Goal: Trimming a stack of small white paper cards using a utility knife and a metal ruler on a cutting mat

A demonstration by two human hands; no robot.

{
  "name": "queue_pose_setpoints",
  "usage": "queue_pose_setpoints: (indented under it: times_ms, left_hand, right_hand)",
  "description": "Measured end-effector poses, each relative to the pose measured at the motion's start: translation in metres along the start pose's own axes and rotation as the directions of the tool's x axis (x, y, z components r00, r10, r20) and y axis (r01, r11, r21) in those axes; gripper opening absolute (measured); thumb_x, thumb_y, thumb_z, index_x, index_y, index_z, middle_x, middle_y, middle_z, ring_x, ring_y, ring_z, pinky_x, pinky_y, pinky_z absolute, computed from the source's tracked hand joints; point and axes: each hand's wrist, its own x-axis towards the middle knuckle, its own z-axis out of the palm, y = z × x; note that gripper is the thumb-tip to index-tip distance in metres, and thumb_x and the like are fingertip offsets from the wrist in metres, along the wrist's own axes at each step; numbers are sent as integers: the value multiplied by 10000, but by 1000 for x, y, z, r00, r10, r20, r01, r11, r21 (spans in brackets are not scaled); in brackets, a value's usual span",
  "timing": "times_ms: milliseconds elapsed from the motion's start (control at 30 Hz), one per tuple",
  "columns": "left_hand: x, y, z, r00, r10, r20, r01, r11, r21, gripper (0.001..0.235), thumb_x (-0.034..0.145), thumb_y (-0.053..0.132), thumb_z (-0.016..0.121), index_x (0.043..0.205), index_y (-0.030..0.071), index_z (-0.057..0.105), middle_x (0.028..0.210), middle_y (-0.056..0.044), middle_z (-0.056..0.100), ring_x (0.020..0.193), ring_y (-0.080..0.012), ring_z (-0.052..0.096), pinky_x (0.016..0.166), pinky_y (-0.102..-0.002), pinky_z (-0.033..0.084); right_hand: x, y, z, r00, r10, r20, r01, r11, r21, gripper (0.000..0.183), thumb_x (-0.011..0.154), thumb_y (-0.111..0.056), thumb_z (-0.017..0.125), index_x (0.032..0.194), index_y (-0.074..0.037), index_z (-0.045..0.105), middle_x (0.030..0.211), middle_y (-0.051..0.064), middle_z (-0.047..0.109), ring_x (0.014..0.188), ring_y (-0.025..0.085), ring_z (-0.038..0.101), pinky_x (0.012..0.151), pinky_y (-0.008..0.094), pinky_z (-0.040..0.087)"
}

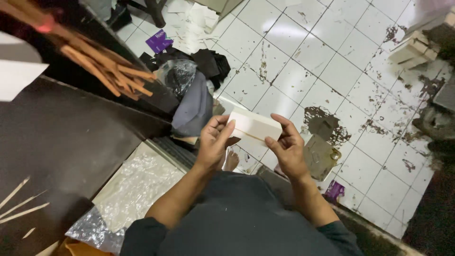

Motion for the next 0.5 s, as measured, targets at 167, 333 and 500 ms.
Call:
queue_pose_setpoints:
  times_ms: [167, 333, 500]
  left_hand:
    - [67, -16, 53, 1000, -22, 20, 22, 1000, 14, 359, 951, 182, 752, 1197, -51, 631, 928, -122, 717, 830, -185, 748, 715, -348, 683]
    - [148, -39, 94, 996, -54, 70, 52, 998, 31, 334, 947, 163, 754, 1188, -37, 638, 954, -128, 730, 839, -185, 752, 720, -340, 680]
    - [246, -38, 157, 989, -79, 128, 75, 997, 33, 330, 918, 113, 778, 1166, -65, 653, 942, -138, 719, 823, -187, 750, 724, -354, 669]
  right_hand:
    - [69, -13, -45, 1000, 29, -9, -29, 1000, 6, 668, 871, 26, 739, 1487, 42, 478, 1211, 152, 688, 1070, 186, 671, 919, 352, 585]
    - [142, 2, -96, 998, 49, -37, -48, 999, 19, 652, 893, 18, 712, 1495, 31, 463, 1165, 159, 713, 1038, 191, 688, 886, 352, 602]
    - [239, 1, -129, 990, 76, -122, -76, 997, 9, 631, 884, -12, 727, 1471, 24, 498, 1154, 199, 734, 1014, 205, 696, 850, 347, 614]
